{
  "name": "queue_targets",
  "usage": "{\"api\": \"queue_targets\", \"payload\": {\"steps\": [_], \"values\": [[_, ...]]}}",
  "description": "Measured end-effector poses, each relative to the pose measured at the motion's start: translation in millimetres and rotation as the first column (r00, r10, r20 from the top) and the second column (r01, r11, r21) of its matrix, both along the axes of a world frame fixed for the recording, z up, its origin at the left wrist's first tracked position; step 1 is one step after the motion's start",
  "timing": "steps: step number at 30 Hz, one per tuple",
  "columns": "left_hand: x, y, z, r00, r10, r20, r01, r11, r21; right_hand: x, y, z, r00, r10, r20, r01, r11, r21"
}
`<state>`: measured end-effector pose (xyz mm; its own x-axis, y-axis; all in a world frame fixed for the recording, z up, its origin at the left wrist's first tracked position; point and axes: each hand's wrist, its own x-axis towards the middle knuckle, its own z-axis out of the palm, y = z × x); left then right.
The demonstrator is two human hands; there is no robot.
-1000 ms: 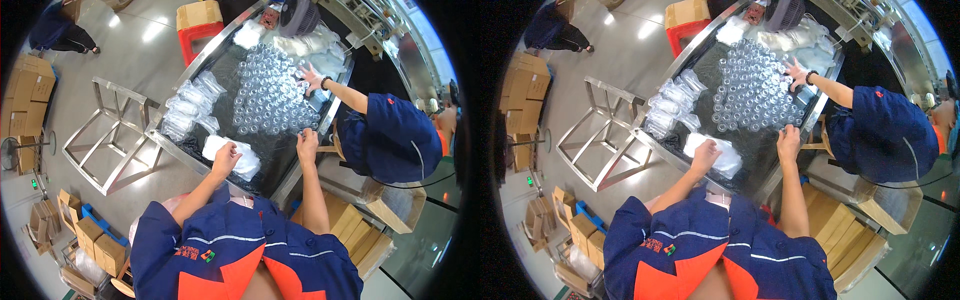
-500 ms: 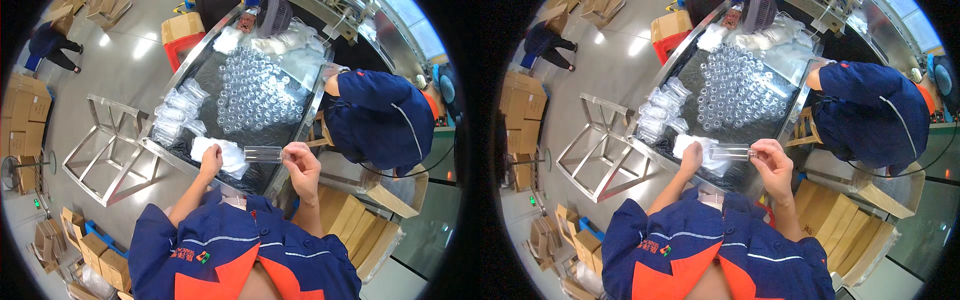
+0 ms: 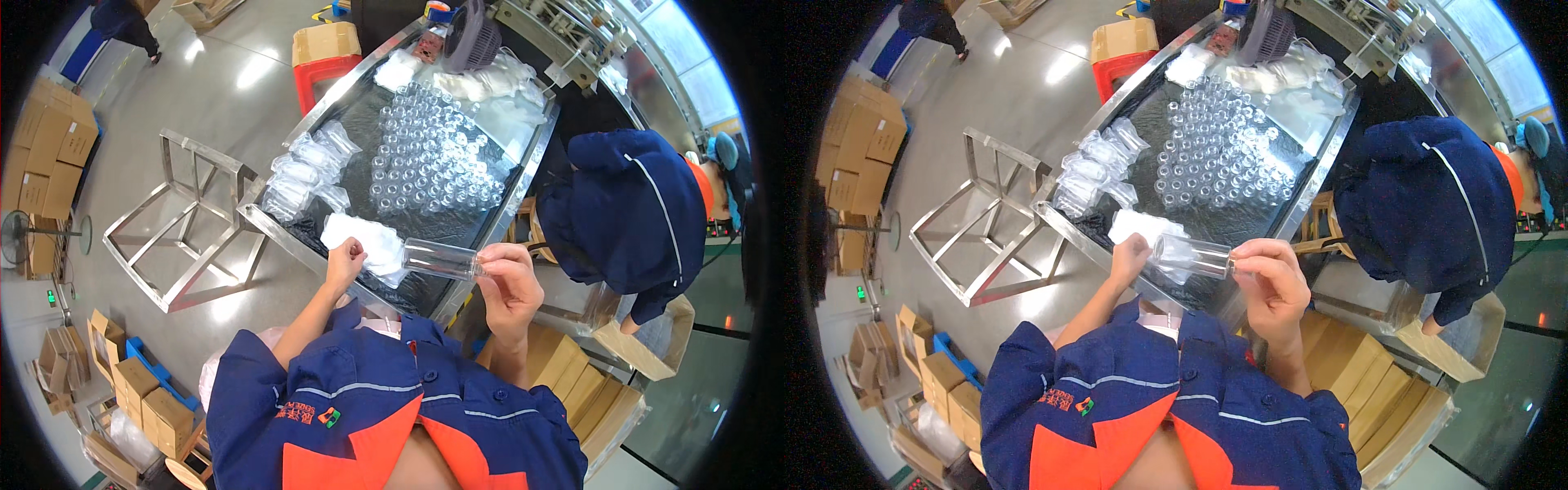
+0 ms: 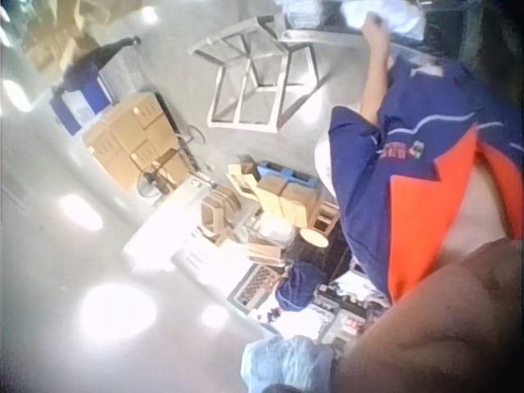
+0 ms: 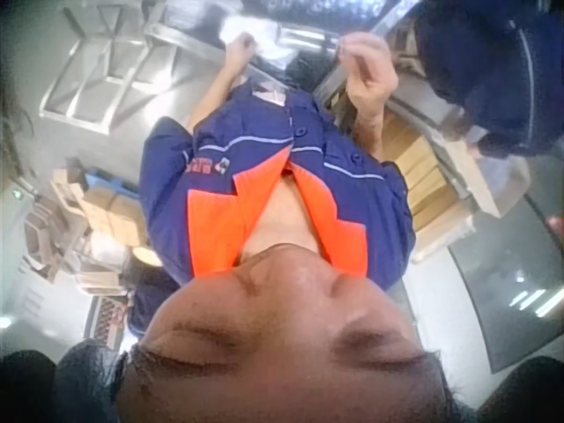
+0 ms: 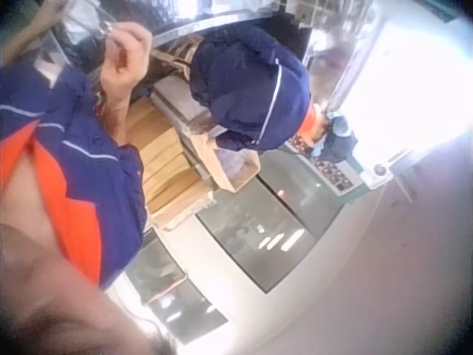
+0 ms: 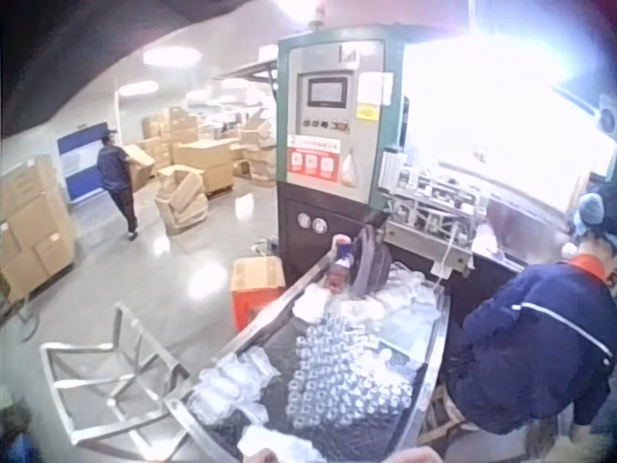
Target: The person packs plastic containers by wrapping them in bubble wrap and placing them into plastic bags, then sealing the bags with a tape dispenser before putting them into cardboard boxes.
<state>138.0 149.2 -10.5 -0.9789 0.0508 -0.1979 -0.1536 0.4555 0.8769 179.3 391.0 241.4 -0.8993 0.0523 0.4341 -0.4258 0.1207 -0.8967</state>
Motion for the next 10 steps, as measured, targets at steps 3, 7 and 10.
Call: {"api": "queue_targets", "payload": {"steps": [3,7,10], "values": [[3.7,2.9,1.0,0.999,-0.020,-0.044,0.019,0.999,-0.037,3.3,-1.3,7.3,0.996,-0.030,-0.083,0.036,0.997,0.074],[7.8,1.3,-9.9,0.946,-0.258,-0.196,0.201,0.942,-0.270,3.7,-1.4,13.8,0.986,-0.023,-0.168,0.047,0.988,0.144],[10.1,8.5,-10.1,0.962,-0.257,-0.088,0.221,0.929,-0.298,6.4,2.3,15.8,0.966,-0.015,-0.257,0.079,0.967,0.241]]}}
